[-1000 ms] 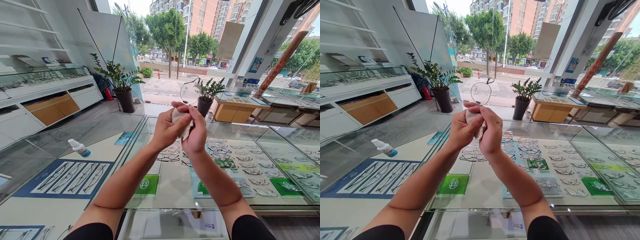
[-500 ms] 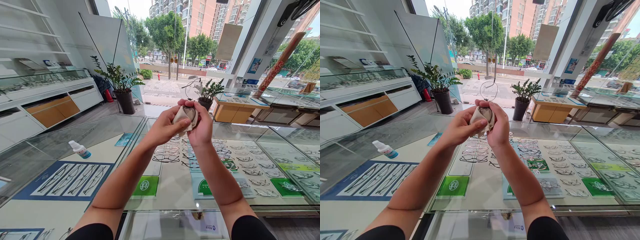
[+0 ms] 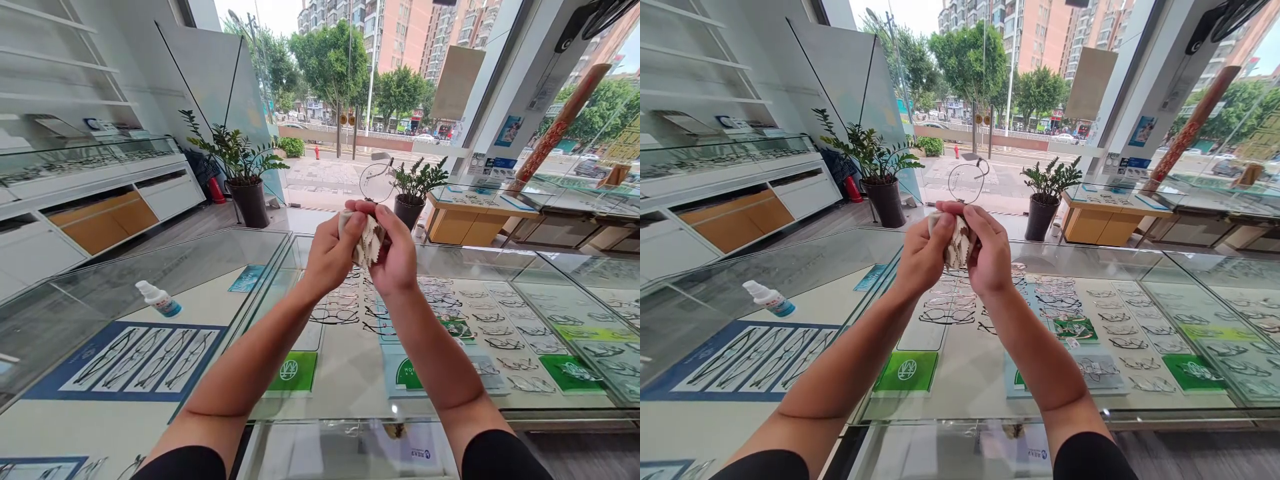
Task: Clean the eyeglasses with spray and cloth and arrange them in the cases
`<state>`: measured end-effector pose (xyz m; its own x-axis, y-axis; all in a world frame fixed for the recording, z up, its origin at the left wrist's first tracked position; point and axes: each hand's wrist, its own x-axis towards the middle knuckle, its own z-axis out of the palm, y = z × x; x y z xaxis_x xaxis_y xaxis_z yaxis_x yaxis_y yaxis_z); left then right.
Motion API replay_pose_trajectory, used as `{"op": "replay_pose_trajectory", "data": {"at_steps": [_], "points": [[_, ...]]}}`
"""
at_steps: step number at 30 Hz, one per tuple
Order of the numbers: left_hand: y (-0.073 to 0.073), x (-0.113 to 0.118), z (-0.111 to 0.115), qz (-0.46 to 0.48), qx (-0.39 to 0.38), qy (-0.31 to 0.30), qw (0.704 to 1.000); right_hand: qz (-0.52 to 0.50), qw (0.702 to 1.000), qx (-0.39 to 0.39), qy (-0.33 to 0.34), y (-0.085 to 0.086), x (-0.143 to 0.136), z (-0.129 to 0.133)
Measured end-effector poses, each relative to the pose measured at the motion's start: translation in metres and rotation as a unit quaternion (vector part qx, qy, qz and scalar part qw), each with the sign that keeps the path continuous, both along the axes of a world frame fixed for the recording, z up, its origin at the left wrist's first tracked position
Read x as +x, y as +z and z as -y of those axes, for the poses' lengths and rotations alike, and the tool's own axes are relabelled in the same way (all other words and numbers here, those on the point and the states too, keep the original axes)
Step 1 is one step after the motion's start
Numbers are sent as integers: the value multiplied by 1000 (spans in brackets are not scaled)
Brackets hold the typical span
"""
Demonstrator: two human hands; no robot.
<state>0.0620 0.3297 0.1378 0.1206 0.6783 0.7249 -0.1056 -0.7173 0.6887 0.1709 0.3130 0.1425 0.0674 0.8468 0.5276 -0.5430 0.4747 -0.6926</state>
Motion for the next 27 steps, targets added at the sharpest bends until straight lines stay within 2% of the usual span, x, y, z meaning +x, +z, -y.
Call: {"op": "replay_pose_trajectory", "data": {"at_steps": [3,5,8,14,23,27], "points": [[10,-8,2,-50,-17,-88,995,-4,1000,12,-10,5,12,-3],[13,-13,0,-62,-23,-104,992,3,999,7,-32,9,20,-4],[13,-20,-8,-41,-41,-80,995,24,998,5,-55,13,30,-4],[14,-36,-25,9,-55,-44,997,61,998,33,-6,15,36,-3],[18,-43,-23,-7,-46,-55,997,145,989,38,-4,10,37,-5],[20,-46,-21,-25,-30,-56,998,175,984,26,17,11,39,-6]]}}
